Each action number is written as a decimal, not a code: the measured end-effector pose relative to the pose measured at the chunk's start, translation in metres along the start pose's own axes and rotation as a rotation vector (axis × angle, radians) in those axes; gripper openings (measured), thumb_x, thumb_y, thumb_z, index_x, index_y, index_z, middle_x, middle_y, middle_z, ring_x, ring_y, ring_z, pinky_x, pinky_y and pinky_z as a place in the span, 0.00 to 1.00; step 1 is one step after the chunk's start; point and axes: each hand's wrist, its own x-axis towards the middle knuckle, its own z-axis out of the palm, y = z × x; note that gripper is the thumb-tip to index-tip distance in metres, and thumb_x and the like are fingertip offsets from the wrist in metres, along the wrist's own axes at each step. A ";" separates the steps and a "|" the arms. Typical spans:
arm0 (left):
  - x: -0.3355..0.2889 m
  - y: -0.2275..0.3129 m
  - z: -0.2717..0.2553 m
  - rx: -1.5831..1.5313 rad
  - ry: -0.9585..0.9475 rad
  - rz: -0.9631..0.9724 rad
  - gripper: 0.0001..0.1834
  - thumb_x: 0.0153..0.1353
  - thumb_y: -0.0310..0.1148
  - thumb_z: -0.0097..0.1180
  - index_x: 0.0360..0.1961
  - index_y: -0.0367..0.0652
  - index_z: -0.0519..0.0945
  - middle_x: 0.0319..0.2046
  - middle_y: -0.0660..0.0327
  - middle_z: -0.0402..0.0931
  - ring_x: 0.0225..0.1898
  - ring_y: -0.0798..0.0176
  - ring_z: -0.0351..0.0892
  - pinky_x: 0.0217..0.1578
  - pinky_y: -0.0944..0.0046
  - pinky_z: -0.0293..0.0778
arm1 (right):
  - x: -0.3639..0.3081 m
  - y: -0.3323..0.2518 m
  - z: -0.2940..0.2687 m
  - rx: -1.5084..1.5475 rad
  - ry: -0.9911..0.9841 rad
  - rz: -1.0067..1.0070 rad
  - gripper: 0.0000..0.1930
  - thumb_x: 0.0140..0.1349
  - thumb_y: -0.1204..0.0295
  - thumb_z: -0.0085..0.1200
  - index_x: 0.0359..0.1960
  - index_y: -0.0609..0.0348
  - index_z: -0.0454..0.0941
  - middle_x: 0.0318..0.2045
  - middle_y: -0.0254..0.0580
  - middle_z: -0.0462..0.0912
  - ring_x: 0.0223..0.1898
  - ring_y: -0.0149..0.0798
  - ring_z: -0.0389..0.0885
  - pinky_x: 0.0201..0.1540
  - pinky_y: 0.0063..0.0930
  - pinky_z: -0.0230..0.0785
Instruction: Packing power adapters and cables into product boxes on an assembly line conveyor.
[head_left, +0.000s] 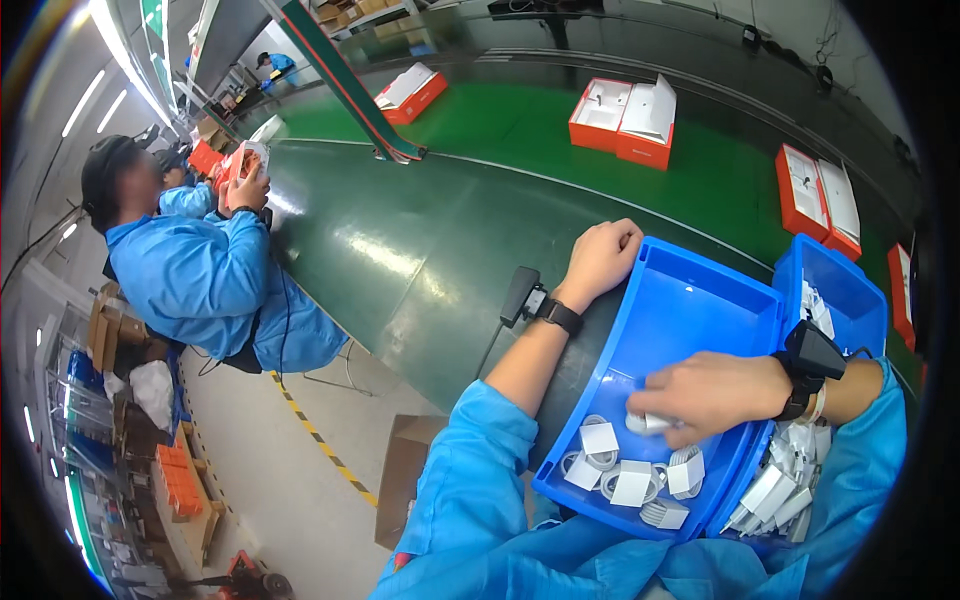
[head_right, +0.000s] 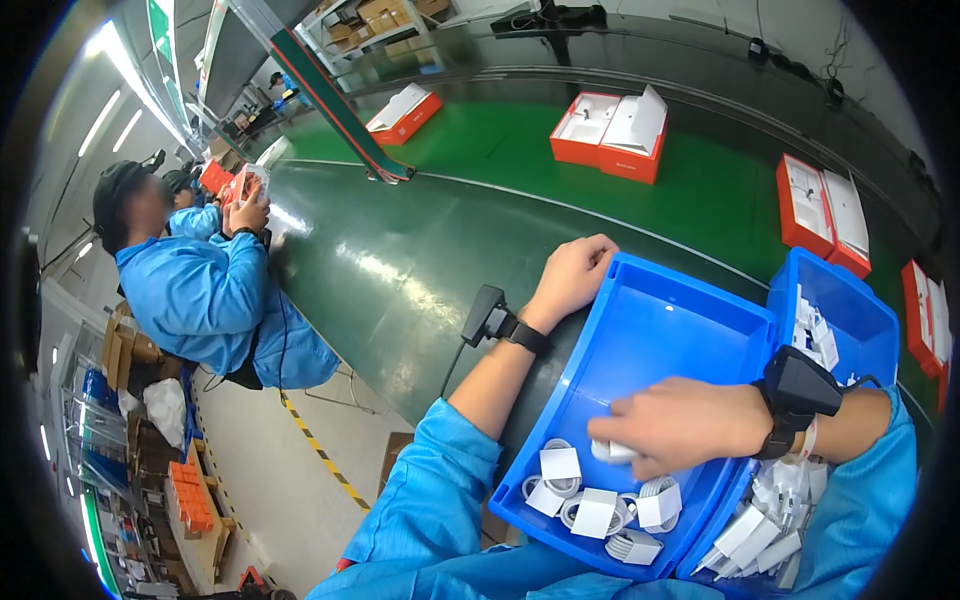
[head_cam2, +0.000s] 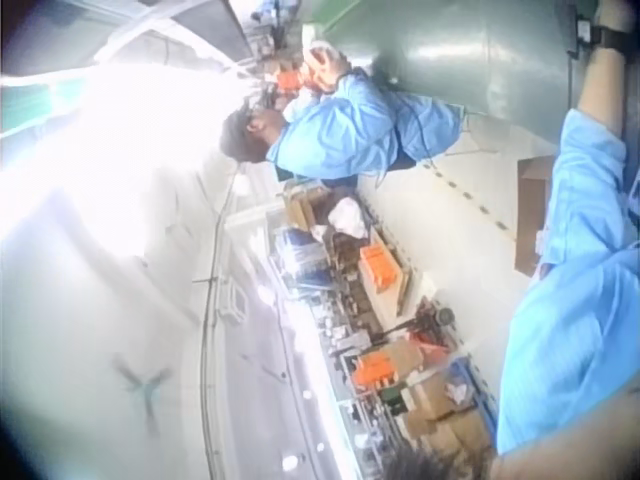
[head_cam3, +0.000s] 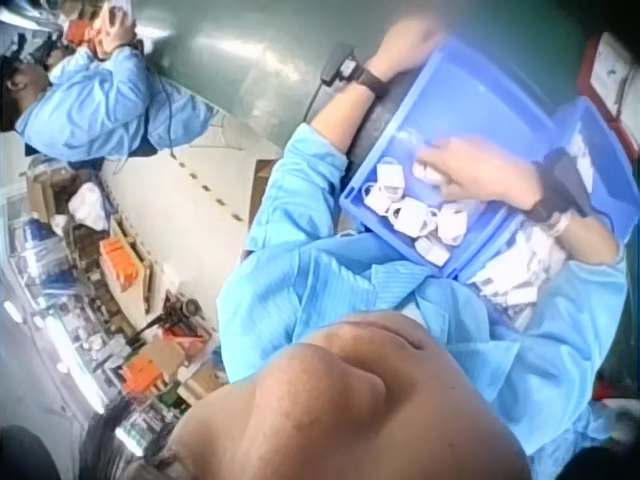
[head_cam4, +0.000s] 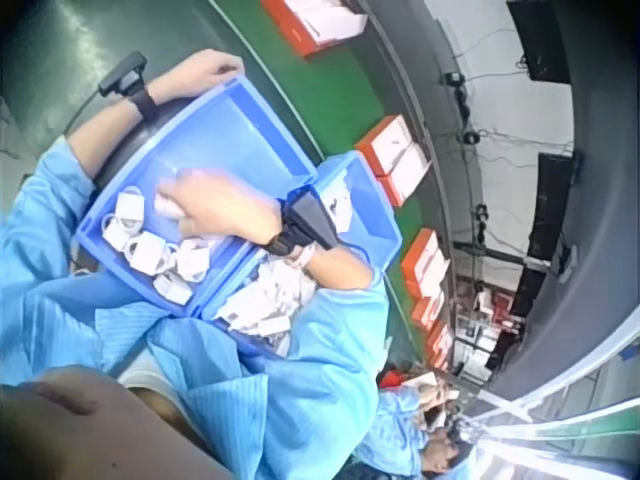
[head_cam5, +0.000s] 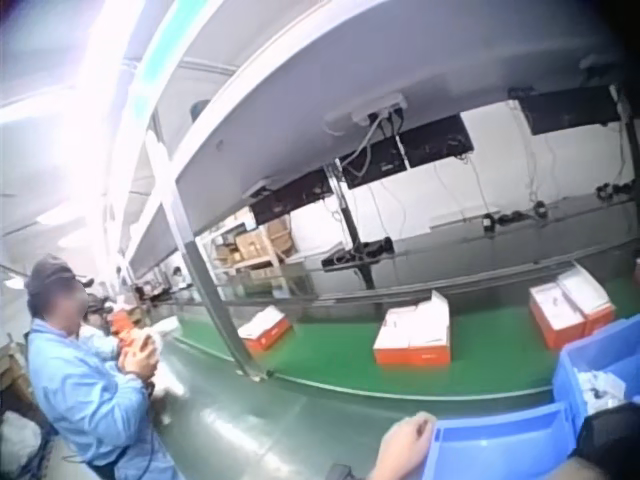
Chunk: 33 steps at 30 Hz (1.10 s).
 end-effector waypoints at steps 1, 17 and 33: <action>0.002 -0.002 0.002 -0.011 0.014 0.001 0.12 0.62 0.37 0.55 0.36 0.40 0.83 0.28 0.51 0.82 0.30 0.51 0.82 0.34 0.58 0.76 | -0.005 -0.001 -0.008 -0.023 0.034 0.061 0.23 0.56 0.63 0.59 0.52 0.55 0.70 0.39 0.51 0.77 0.40 0.55 0.80 0.40 0.47 0.74; 0.006 -0.010 0.005 -0.240 -0.067 -0.048 0.08 0.63 0.29 0.54 0.35 0.34 0.81 0.20 0.66 0.74 0.25 0.77 0.68 0.27 0.72 0.67 | -0.223 0.243 -0.034 0.069 1.078 1.209 0.22 0.41 0.65 0.69 0.40 0.58 0.82 0.31 0.48 0.86 0.34 0.45 0.86 0.39 0.36 0.78; 0.005 -0.013 0.002 -0.287 -0.105 -0.084 0.08 0.67 0.27 0.51 0.36 0.33 0.80 0.26 0.63 0.79 0.30 0.75 0.74 0.32 0.72 0.71 | -0.207 0.245 -0.022 -0.262 0.586 1.331 0.08 0.53 0.75 0.54 0.31 0.67 0.84 0.32 0.60 0.85 0.36 0.55 0.85 0.38 0.42 0.77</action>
